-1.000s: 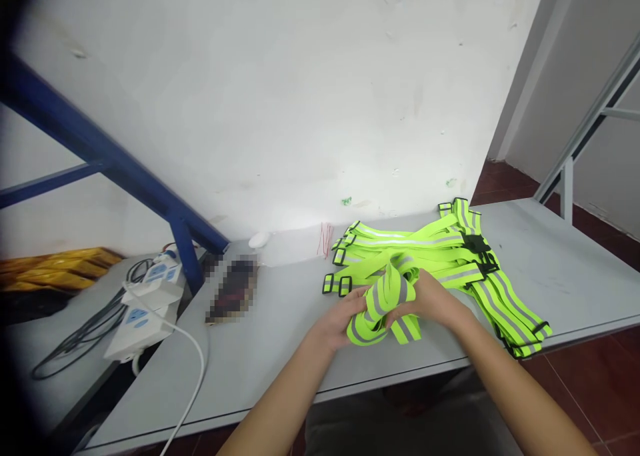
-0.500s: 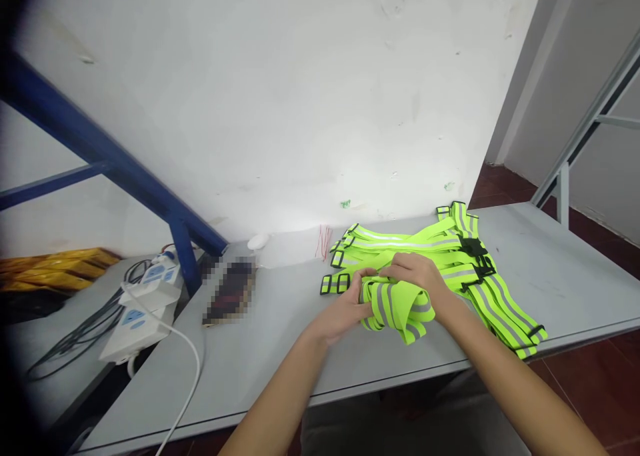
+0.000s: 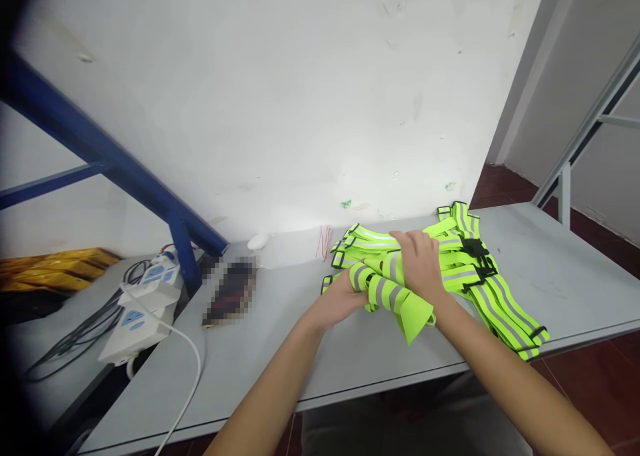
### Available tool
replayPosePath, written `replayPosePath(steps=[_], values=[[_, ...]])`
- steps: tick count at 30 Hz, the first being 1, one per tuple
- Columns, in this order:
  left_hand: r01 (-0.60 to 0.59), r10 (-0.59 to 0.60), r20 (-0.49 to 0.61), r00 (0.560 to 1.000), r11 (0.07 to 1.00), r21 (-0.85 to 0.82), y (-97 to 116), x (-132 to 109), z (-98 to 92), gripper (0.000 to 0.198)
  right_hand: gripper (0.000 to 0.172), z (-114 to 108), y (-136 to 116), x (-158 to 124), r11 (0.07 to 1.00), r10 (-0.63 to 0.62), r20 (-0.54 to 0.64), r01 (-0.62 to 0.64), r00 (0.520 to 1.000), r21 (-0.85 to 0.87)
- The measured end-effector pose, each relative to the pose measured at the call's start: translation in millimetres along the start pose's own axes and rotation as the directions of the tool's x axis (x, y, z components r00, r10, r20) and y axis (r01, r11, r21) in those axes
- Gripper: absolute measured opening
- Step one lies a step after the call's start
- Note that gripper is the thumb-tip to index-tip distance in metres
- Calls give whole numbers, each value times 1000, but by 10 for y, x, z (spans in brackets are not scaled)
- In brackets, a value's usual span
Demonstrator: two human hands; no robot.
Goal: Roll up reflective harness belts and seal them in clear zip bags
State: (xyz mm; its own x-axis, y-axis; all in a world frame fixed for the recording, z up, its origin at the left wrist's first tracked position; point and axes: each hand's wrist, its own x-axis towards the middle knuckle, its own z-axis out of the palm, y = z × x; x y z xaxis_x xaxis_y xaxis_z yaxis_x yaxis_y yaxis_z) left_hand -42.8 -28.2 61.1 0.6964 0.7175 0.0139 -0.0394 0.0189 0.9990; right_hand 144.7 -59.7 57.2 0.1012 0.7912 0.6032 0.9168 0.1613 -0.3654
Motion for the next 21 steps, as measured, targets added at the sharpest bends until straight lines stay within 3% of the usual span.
replayPosePath(steps=[3,7,11,16,19,21], values=[[-18,18,-17,1000,1000,-14,11,27,41,44,44,-33,-21,95,989,149,165,-149,975,-14],[-37,33,-109,993,999,-29,-67,51,73,49,47,-88,-14,139,972,236,352,-226,906,-70],[-69,66,-182,981,998,-12,-192,55,79,60,39,-80,9,128,989,118,432,-146,894,32],[-11,17,-293,956,1000,21,-208,40,105,63,59,-8,80,40,964,158,496,-243,854,112],[29,-11,-376,926,999,41,-168,22,95,53,63,-77,226,-33,951,2,511,-160,860,266],[41,-15,-420,907,998,52,-146,10,77,46,56,-215,359,-40,950,-56,502,-109,863,293]])
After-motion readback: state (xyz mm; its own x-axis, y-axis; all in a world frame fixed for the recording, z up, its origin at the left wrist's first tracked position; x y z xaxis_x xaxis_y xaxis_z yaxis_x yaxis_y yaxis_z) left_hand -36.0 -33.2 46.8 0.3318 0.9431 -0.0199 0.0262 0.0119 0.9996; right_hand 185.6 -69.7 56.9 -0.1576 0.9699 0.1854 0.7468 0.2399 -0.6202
